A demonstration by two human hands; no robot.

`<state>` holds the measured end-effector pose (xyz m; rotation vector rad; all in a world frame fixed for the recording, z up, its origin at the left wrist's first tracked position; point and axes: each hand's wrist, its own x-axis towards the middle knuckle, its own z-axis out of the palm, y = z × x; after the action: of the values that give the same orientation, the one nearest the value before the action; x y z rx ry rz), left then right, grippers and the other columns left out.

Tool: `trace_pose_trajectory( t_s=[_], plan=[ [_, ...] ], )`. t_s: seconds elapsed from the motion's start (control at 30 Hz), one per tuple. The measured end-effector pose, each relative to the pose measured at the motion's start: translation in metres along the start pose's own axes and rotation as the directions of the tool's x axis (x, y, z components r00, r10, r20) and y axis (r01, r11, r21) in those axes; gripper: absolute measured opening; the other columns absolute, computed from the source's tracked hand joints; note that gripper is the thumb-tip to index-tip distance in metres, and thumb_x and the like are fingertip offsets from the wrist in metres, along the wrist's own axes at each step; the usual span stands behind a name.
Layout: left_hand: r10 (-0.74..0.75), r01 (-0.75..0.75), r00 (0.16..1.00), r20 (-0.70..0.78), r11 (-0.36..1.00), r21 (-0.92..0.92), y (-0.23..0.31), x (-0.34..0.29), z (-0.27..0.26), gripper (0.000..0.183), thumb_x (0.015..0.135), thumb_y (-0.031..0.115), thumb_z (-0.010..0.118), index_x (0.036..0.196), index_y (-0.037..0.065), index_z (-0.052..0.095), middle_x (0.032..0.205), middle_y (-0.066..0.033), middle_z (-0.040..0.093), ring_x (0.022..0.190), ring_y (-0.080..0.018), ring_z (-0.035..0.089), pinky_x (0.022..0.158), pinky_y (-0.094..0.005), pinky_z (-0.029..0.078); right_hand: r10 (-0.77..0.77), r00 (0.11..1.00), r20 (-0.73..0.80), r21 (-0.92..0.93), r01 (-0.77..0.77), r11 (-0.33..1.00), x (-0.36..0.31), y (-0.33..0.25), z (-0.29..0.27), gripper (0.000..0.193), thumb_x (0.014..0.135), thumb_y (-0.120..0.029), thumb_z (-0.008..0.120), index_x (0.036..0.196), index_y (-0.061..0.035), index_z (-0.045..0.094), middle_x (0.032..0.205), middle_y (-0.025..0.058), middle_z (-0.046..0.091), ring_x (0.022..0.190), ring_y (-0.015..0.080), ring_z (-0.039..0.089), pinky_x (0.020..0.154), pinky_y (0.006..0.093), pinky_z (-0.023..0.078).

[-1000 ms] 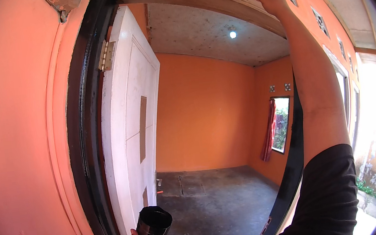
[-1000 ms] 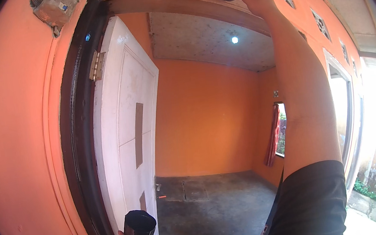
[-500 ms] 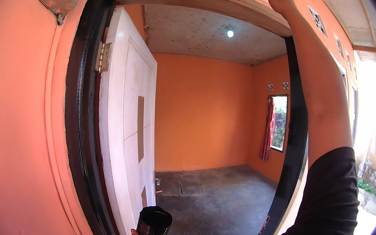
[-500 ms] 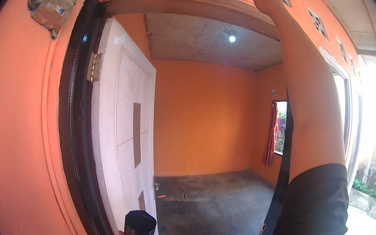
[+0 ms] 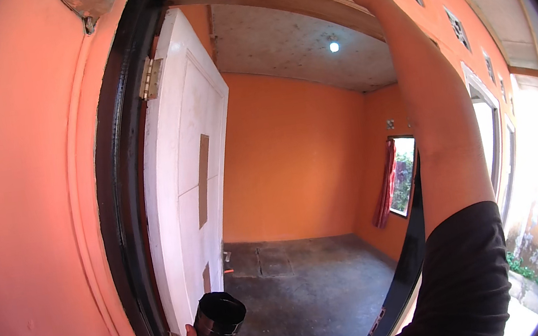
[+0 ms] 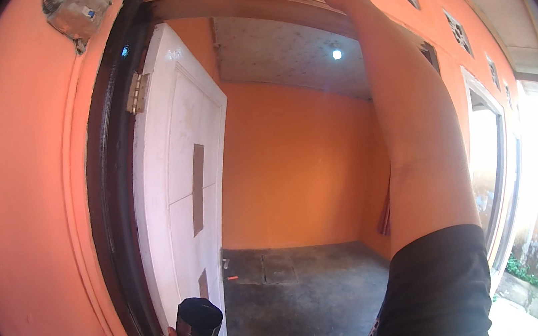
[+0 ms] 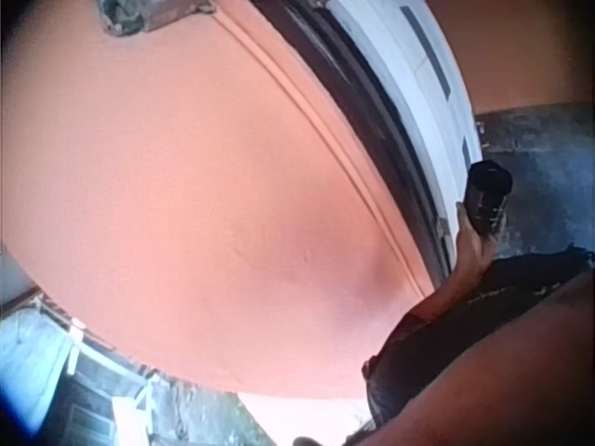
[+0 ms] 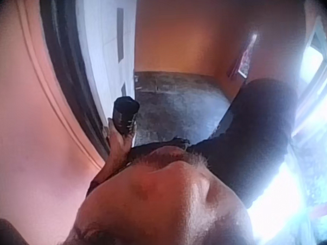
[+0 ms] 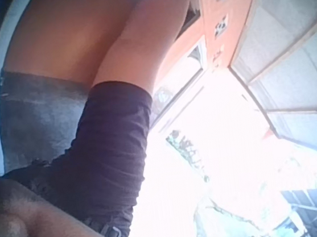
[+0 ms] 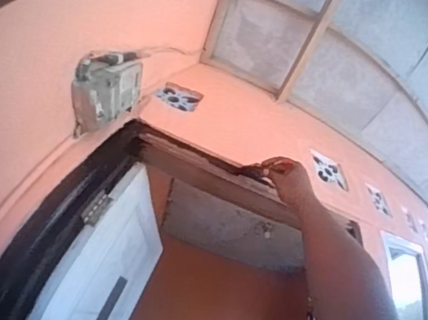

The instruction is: The person paints the door frame black using a paintbrush and a small paint can. They repeatedly dip the brush into the can and apply paint to the top and side sections of the frame.

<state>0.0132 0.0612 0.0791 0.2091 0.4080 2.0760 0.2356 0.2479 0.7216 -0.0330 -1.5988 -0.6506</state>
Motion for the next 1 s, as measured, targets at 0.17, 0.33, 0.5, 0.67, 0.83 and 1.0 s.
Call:
trace_pose_trajectory(
  t_s=[0.17, 0.33, 0.5, 0.67, 0.83, 1.0],
  plan=[
    [0.065, -0.065, 0.998, -0.012, 0.997, 0.032, 0.000, -0.005, -0.001, 0.049, 0.101, 0.053, 0.043, 0.121, 0.011, 0.056, 0.105, -0.0089, 0.065, 0.094, -0.0257, 0.064, 0.082, -0.0418, 0.055, 0.032, 0.998, 0.055, -0.096, -0.027, 0.995, -0.011, 0.005, -0.002, 0.036, 0.087, -0.043, 0.065, 0.111, -0.0174, 0.073, 0.085, 0.0076, 0.070, 0.079, 0.0202, 0.065, 0.074, 0.0354, 0.048],
    [0.090, -0.089, 0.996, -0.022, 0.995, 0.055, -0.002, -0.008, -0.003, 0.051, 0.098, 0.056, 0.045, 0.122, 0.012, 0.056, 0.107, -0.0082, 0.065, 0.097, -0.0255, 0.063, 0.084, -0.0424, 0.054, 0.095, 0.993, 0.074, -0.172, -0.081, 0.982, -0.018, 0.003, -0.012, 0.035, 0.088, -0.042, 0.065, 0.110, -0.0164, 0.073, 0.085, 0.0068, 0.070, 0.080, 0.0204, 0.065, 0.076, 0.0351, 0.049],
    [0.077, -0.075, 0.997, -0.028, 0.995, 0.064, -0.003, -0.003, -0.004, 0.050, 0.099, 0.054, 0.044, 0.123, 0.011, 0.055, 0.107, -0.0086, 0.064, 0.095, -0.0256, 0.064, 0.084, -0.0428, 0.054, 0.161, 0.985, 0.066, -0.262, -0.139, 0.955, -0.012, 0.033, -0.019, 0.036, 0.087, -0.044, 0.064, 0.110, -0.0173, 0.073, 0.085, 0.0071, 0.070, 0.082, 0.0224, 0.067, 0.076, 0.0366, 0.050],
    [0.080, -0.078, 0.997, -0.018, 0.993, 0.085, -0.001, -0.012, 0.007, 0.047, 0.101, 0.051, 0.041, 0.121, 0.011, 0.055, 0.105, -0.0092, 0.064, 0.093, -0.0253, 0.064, 0.083, -0.0422, 0.055, 0.086, 0.995, 0.052, -0.186, -0.075, 0.980, -0.014, 0.052, -0.028, 0.035, 0.087, -0.043, 0.063, 0.109, -0.0182, 0.073, 0.083, 0.0065, 0.070, 0.082, 0.0226, 0.067, 0.076, 0.0369, 0.050],
    [0.070, -0.071, 0.997, 0.012, 0.994, 0.080, 0.000, -0.013, 0.008, 0.045, 0.102, 0.049, 0.040, 0.120, 0.010, 0.056, 0.103, -0.0086, 0.064, 0.091, -0.0248, 0.064, 0.081, -0.0415, 0.056, 0.105, 0.993, 0.054, -0.199, -0.092, 0.976, -0.023, 0.051, -0.042, 0.031, 0.088, -0.040, 0.063, 0.109, -0.0192, 0.072, 0.083, 0.0058, 0.070, 0.081, 0.0214, 0.067, 0.075, 0.0357, 0.050],
    [0.064, -0.063, 0.998, -0.018, 0.997, 0.041, -0.001, -0.009, 0.005, 0.044, 0.103, 0.048, 0.039, 0.119, 0.011, 0.056, 0.101, -0.0078, 0.066, 0.090, -0.0244, 0.065, 0.080, -0.0399, 0.056, 0.017, 1.000, 0.012, -0.243, -0.013, 0.970, -0.020, 0.017, -0.056, 0.030, 0.088, -0.038, 0.065, 0.110, -0.0188, 0.072, 0.088, 0.0040, 0.072, 0.082, 0.0185, 0.066, 0.076, 0.0333, 0.050]
  ],
)
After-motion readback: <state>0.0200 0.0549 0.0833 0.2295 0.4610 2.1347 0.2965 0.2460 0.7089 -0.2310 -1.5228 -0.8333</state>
